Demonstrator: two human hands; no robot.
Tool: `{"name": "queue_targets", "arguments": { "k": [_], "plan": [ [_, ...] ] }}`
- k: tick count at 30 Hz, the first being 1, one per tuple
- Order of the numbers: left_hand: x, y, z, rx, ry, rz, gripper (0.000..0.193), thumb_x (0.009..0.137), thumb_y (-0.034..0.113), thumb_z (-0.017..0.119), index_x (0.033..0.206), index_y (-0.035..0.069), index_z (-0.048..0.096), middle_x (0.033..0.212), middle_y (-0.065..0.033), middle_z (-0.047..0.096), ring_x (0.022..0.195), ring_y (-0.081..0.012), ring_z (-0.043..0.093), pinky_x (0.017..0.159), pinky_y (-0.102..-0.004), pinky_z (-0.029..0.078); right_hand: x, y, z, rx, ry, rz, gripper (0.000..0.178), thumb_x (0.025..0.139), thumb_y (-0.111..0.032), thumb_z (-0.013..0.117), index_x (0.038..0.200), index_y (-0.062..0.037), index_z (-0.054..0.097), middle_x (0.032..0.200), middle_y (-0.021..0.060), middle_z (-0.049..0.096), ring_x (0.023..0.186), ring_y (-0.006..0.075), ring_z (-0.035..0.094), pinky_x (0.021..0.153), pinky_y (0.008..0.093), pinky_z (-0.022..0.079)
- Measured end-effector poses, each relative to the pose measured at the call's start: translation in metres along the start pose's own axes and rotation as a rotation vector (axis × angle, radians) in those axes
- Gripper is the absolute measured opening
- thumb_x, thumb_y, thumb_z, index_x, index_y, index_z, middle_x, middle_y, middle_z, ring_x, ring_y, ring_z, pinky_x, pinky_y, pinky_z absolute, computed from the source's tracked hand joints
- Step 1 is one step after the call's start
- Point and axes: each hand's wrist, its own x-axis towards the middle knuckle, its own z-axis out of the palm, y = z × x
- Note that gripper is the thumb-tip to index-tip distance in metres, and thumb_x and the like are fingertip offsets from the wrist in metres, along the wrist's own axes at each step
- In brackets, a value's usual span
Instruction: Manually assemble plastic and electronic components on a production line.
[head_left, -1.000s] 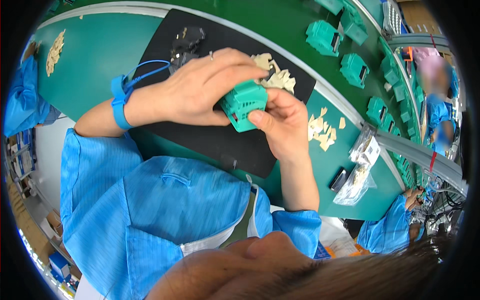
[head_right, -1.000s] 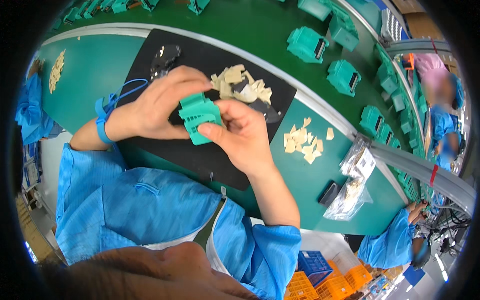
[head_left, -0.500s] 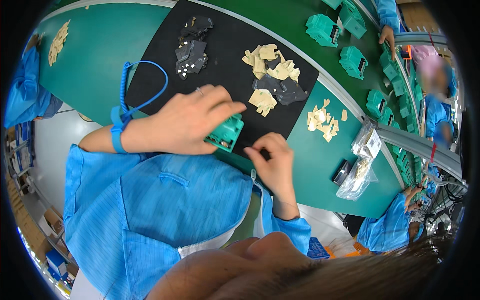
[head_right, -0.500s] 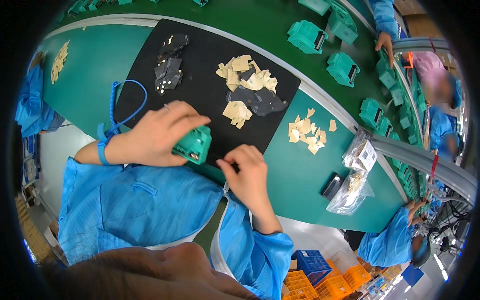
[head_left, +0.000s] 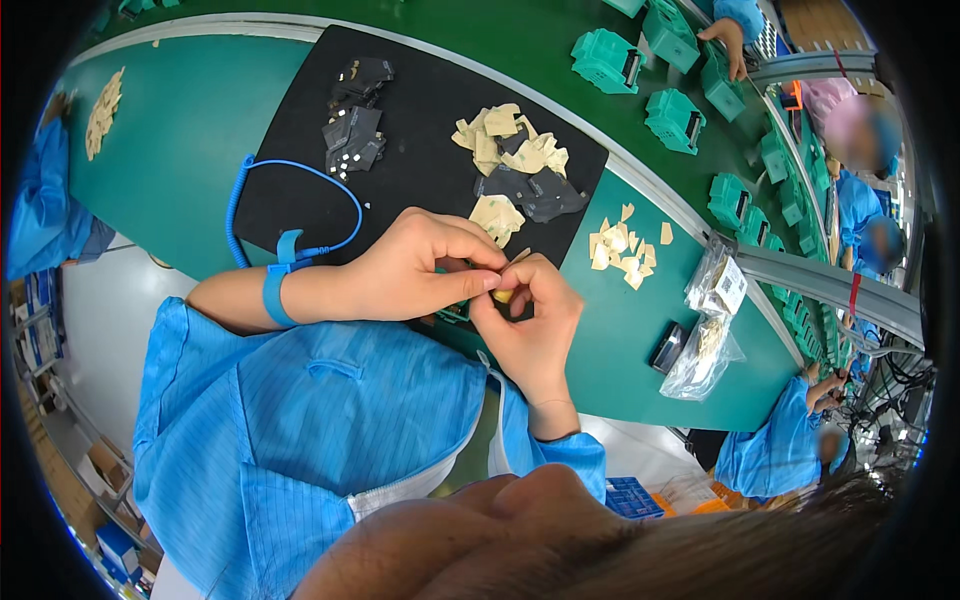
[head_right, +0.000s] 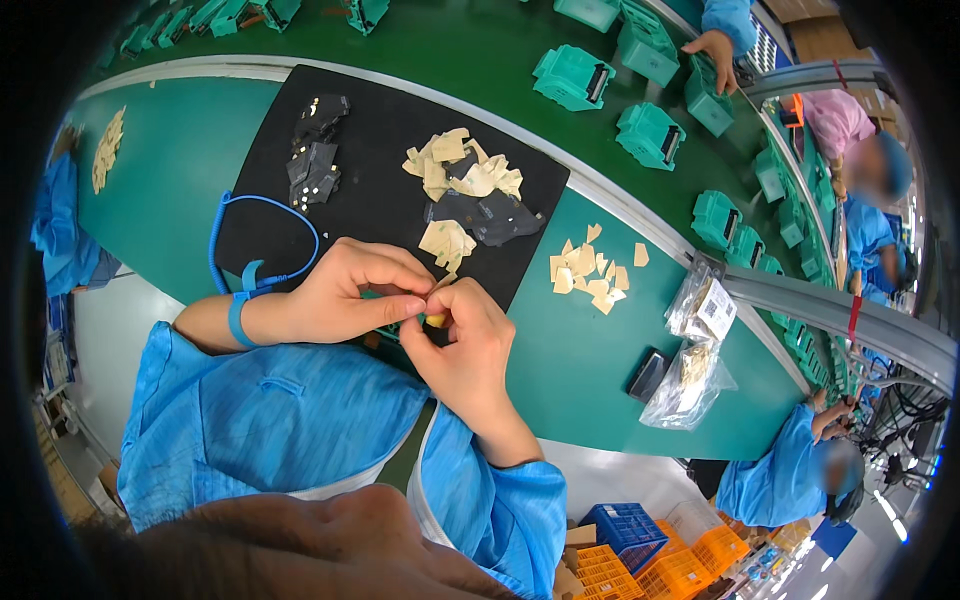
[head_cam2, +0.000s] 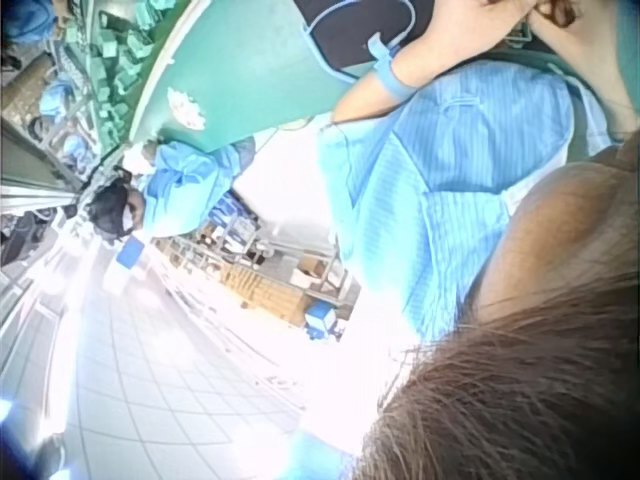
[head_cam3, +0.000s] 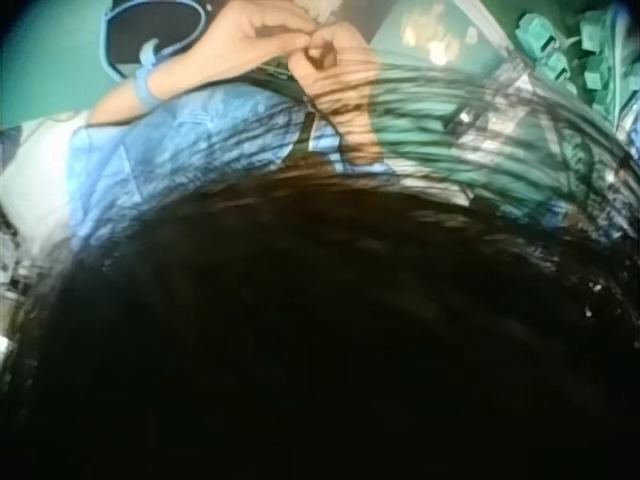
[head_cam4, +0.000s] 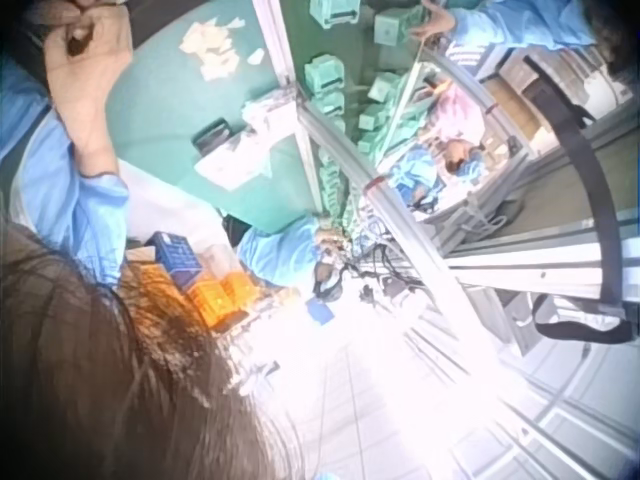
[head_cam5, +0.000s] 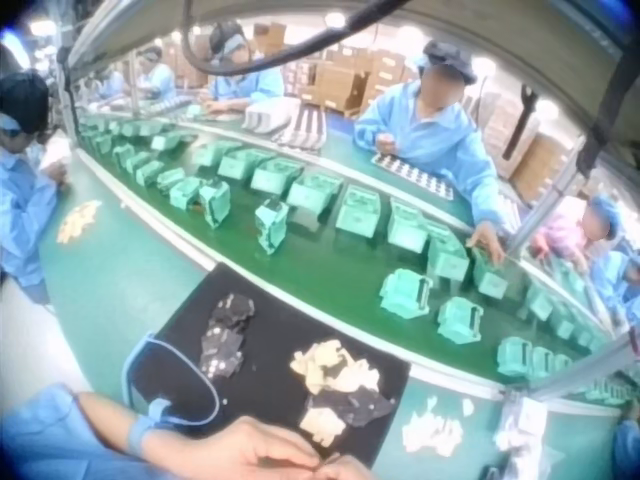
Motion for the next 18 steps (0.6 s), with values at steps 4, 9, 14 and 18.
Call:
{"name": "queue_targets", "arguments": {
  "k": [4, 9, 14, 18],
  "plan": [
    [0.004, -0.002, -0.002, 0.008, 0.019, -0.018, 0.013, 0.081, -0.001, 0.062, 0.093, -0.003, 0.065, 0.09, -0.0112, 0.065, 0.082, -0.0156, 0.064, 0.07, -0.026, 0.052, 0.001, 0.005, -0.006, 0.059, -0.054, -0.069, 0.016, 0.071, 0.0, 0.07, 0.081, -0.0031, 0.059, 0.075, 0.0076, 0.058, 0.055, 0.0172, 0.055, 0.048, 0.0258, 0.044],
    [0.011, 0.0, -0.002, 0.09, -0.028, -0.013, 0.013, 0.08, -0.005, 0.061, 0.091, -0.003, 0.065, 0.091, -0.0109, 0.065, 0.082, -0.0155, 0.064, 0.071, -0.0256, 0.053, 0.002, 0.007, -0.008, -0.108, 0.153, -0.221, 0.014, 0.073, 0.003, 0.067, 0.084, -0.0019, 0.061, 0.078, 0.0085, 0.059, 0.06, 0.0181, 0.059, 0.051, 0.0268, 0.047],
    [0.015, -0.004, -0.002, 0.033, 0.06, 0.021, 0.012, 0.08, -0.006, 0.059, 0.09, -0.004, 0.065, 0.09, -0.0107, 0.065, 0.082, -0.0145, 0.064, 0.07, -0.0246, 0.052, 0.007, 0.026, -0.013, -0.131, 0.162, -0.135, 0.013, 0.075, 0.004, 0.066, 0.085, -0.0017, 0.062, 0.081, 0.0088, 0.059, 0.056, 0.0174, 0.058, 0.048, 0.0252, 0.046],
    [0.016, -0.001, -0.011, 0.209, 0.14, 0.134, 0.011, 0.078, -0.006, 0.06, 0.087, -0.004, 0.065, 0.085, -0.0111, 0.065, 0.077, -0.015, 0.064, 0.066, -0.0252, 0.051, 0.009, 0.046, -0.023, -0.258, 0.178, -0.04, 0.017, 0.073, 0.002, 0.067, 0.089, -0.0024, 0.063, 0.082, 0.0085, 0.058, 0.057, 0.0186, 0.058, 0.048, 0.0267, 0.045]
  ]
}}
